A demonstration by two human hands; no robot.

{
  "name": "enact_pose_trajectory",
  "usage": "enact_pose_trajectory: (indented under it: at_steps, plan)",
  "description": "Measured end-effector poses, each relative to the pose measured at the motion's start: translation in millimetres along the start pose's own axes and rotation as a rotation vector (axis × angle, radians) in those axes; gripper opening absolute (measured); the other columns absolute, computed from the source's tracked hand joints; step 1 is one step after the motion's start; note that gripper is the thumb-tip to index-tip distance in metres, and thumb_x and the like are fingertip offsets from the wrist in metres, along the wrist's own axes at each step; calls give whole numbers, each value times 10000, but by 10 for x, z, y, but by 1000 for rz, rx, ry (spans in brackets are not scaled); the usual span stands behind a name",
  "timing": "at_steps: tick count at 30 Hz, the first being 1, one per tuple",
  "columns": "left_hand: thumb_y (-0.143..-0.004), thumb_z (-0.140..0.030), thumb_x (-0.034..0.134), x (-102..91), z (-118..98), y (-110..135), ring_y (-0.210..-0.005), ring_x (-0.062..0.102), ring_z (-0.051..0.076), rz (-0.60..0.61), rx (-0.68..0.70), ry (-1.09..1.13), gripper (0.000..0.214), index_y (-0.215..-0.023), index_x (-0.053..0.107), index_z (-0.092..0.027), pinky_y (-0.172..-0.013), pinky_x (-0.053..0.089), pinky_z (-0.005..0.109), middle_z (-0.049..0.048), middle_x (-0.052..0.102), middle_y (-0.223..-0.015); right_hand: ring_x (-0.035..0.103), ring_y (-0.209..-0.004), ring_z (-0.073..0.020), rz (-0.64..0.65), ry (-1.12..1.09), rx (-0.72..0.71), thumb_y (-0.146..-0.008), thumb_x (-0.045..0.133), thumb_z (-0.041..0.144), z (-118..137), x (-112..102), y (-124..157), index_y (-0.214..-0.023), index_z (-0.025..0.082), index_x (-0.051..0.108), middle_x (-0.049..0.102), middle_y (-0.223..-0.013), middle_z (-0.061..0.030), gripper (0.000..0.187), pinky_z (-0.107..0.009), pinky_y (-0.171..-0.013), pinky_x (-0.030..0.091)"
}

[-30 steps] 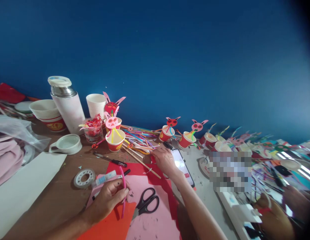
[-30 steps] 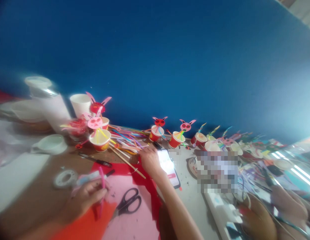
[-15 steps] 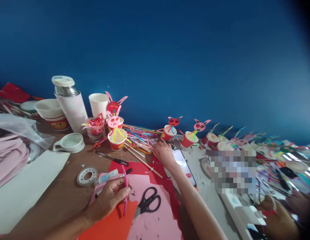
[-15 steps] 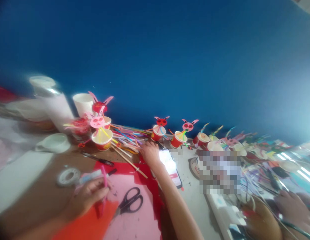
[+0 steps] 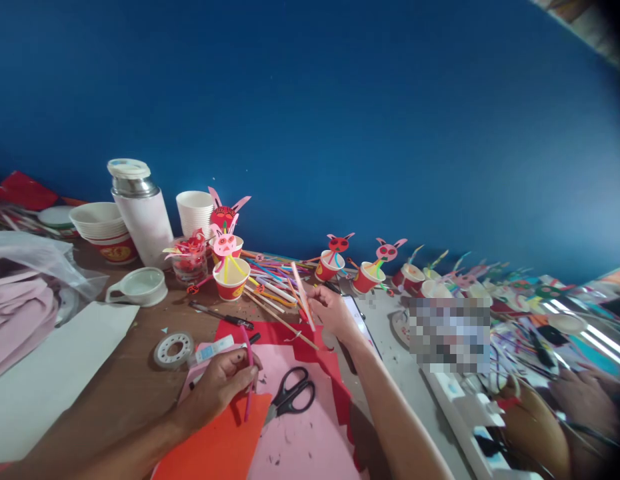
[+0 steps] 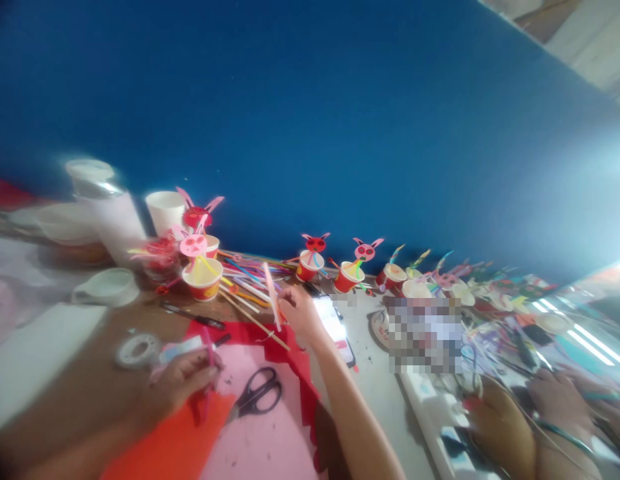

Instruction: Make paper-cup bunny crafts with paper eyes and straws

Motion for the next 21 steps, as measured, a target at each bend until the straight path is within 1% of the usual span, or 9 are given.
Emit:
enact_pose_trajectory:
  at_steps: [3, 5, 8, 11, 15, 18, 21]
  plan:
    - [-743, -384, 626, 9, -23, 4, -523, 481, 104, -23, -2, -15, 235, -767, 585, -154, -480, 385, 209, -18, 546, -603, 576, -684, -126, 49, -242, 15, -787, 514, 309, 71, 54, 159, -995, 175, 593, 648, -801, -7, 261, -231, -615, 430]
    - [-729, -399, 630, 12, -36, 8, -506, 477, 103, -45, 5, -55, 248, -756, 584, -157, -479, 383, 212, -29, 531, -575, 542, -621, -104, 81, -377, 36, -761, 560, 321, 107, 85, 276, -999, 177, 607, 636, -802, -7, 282, -219, -564, 414]
    - [-710, -423, 639, 1, -48, 11, -498, 478, 106, -110, 28, -128, 270, -718, 583, -159, -488, 391, 219, -29, 532, -554, 446, -500, -64, 130, -555, 75, -743, 604, 334, 137, 112, 452, -901, 182, 622, 591, -729, 14, 220, -196, -473, 352]
    - [-705, -433, 639, 18, -72, 10, -494, 477, 104, -116, 42, -138, 279, -707, 585, -160, -493, 391, 219, -31, 534, -546, 448, -507, -57, 170, -705, 103, -712, 650, 325, 151, 134, 615, -814, 183, 606, 564, -688, 29, 180, -191, -502, 370]
    - [-719, -395, 640, 74, -201, 23, -508, 499, 116, -61, 60, -171, 244, -696, 603, -155, -510, 396, 229, -19, 560, -555, 466, -516, -60, 208, -831, 136, -688, 679, 304, 178, 164, 817, -759, 173, 593, 576, -668, 28, 171, -188, -515, 378]
    - [-730, -389, 641, 90, -314, 41, -515, 510, 124, -29, 79, -198, 246, -762, 633, -145, -525, 407, 240, -9, 581, -575, 497, -547, -70, 211, -884, 142, -689, 677, 278, 193, 176, 946, -749, 169, 595, 586, -666, 26, 149, -188, -528, 378]
    - [-756, -416, 624, 59, -379, 44, -545, 531, 121, -36, 76, -216, 296, -841, 634, -133, -546, 420, 237, 9, 609, -635, 515, -561, -75, 194, -909, 133, -692, 674, 260, 158, 216, 1031, -761, 167, 604, 588, -660, 29, 136, -188, -536, 377]
Point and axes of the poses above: each hand's wrist, its own y-axis away from the middle knuckle, its own x-axis out of the palm, z = x × y, the point moved 4 cm from there along -y, towards the middle knuckle
